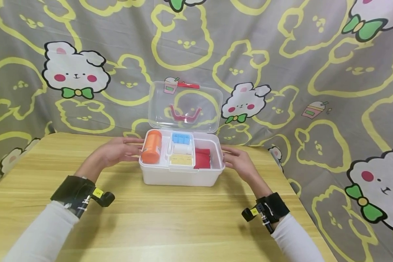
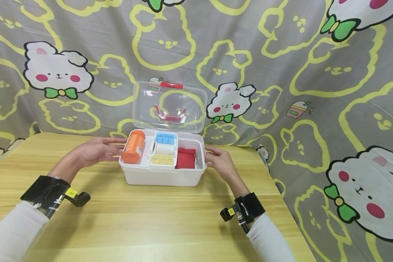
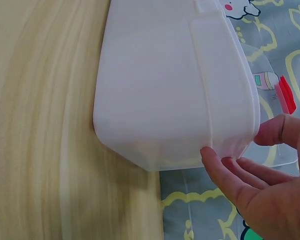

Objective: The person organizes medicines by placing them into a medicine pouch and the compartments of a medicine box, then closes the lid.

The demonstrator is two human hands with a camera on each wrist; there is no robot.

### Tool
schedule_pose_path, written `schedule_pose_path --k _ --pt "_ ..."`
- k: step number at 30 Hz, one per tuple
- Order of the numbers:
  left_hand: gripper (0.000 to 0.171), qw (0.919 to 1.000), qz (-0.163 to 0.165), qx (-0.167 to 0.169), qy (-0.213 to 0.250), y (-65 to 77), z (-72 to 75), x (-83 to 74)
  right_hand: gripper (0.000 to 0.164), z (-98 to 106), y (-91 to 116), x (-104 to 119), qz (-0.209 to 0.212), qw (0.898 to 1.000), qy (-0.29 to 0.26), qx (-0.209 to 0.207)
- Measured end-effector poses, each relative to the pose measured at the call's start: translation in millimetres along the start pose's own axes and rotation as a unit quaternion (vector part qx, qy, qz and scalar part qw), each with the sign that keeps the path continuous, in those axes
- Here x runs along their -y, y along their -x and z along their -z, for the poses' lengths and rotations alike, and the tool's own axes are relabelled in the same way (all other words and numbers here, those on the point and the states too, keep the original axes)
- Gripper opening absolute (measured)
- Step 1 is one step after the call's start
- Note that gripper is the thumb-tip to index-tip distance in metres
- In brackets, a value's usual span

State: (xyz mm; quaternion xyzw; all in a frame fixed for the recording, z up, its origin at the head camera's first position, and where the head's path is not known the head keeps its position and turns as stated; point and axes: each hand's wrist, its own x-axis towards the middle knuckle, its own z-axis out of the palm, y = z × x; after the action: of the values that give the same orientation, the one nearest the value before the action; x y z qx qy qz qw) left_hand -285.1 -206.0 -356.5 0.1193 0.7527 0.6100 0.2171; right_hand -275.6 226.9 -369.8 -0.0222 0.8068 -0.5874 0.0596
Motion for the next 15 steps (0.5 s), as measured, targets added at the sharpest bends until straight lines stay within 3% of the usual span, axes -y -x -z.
schedule_pose_path --k 8,15 --pt "0.068 0.9998 -0.006 0.018 -0.006 0.9 -5.2 -0.8 0.053 3 11 -2 -0.003 1.0 -0.012 0.001" --pt "0.07 0.9991 -0.019 0.039 -0.005 8.8 -7.7 0.1 0.052 5 22 -2 -0.003 1.0 0.008 0.004"
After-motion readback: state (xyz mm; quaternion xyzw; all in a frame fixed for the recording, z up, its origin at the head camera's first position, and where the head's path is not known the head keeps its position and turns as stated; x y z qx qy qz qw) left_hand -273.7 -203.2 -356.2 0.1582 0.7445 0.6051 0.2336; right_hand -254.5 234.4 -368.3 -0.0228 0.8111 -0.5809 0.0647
